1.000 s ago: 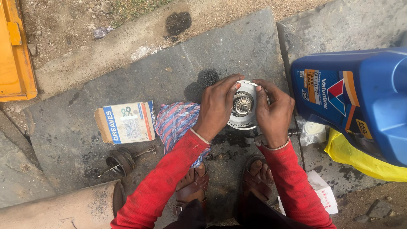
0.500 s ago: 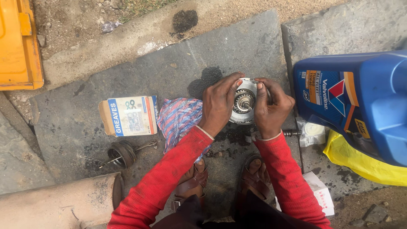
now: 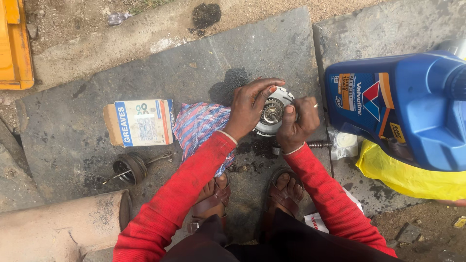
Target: The person assembles a motorcycle clutch pack by hand, placing alternating friction and steel plates onto a central hub. They then install a retaining ring and clean a small metal part with a rag.
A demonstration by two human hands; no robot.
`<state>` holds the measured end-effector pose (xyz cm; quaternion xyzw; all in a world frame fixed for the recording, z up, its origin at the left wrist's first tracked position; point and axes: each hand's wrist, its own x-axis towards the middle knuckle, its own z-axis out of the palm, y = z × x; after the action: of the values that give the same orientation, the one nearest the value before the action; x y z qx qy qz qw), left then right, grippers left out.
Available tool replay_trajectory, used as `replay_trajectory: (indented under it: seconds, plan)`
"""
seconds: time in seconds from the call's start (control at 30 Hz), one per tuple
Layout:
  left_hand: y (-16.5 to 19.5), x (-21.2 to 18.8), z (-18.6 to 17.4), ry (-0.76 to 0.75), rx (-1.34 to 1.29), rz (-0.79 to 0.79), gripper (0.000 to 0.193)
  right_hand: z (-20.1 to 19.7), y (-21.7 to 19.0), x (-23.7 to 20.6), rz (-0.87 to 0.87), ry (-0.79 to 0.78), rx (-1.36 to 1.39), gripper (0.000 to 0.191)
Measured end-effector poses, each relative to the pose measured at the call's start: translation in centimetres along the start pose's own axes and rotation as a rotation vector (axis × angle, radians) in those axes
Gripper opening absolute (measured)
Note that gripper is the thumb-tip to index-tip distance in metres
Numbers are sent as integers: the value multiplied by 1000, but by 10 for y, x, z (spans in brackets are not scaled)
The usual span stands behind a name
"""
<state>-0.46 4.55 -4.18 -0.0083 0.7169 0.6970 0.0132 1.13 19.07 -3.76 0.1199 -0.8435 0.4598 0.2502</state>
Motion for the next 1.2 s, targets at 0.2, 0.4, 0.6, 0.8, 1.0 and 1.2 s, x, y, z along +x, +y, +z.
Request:
replay_trajectory:
  seconds: [0.2, 0.4, 0.6, 0.8, 1.0, 1.2]
  plan:
    - [0, 3, 5, 28, 25, 8, 25, -23, 18, 42, 70, -332, 49, 28]
    - [3, 4, 9, 53, 61, 39, 32, -5, 28, 63, -170, -577, -19, 51]
    - [7, 5, 15, 74, 43, 10, 35, -3, 29, 52, 68, -506, -31, 28]
    - [7, 6, 21, 113, 0, 6, 30, -13, 41, 42, 111, -488, -70, 34]
    - [9, 8, 25, 148, 122, -24, 33, -31, 25, 49, 4, -588, -283, 26]
    - [9, 10, 22, 138, 88, 31, 29, -28, 8, 55, 235, -489, -54, 29]
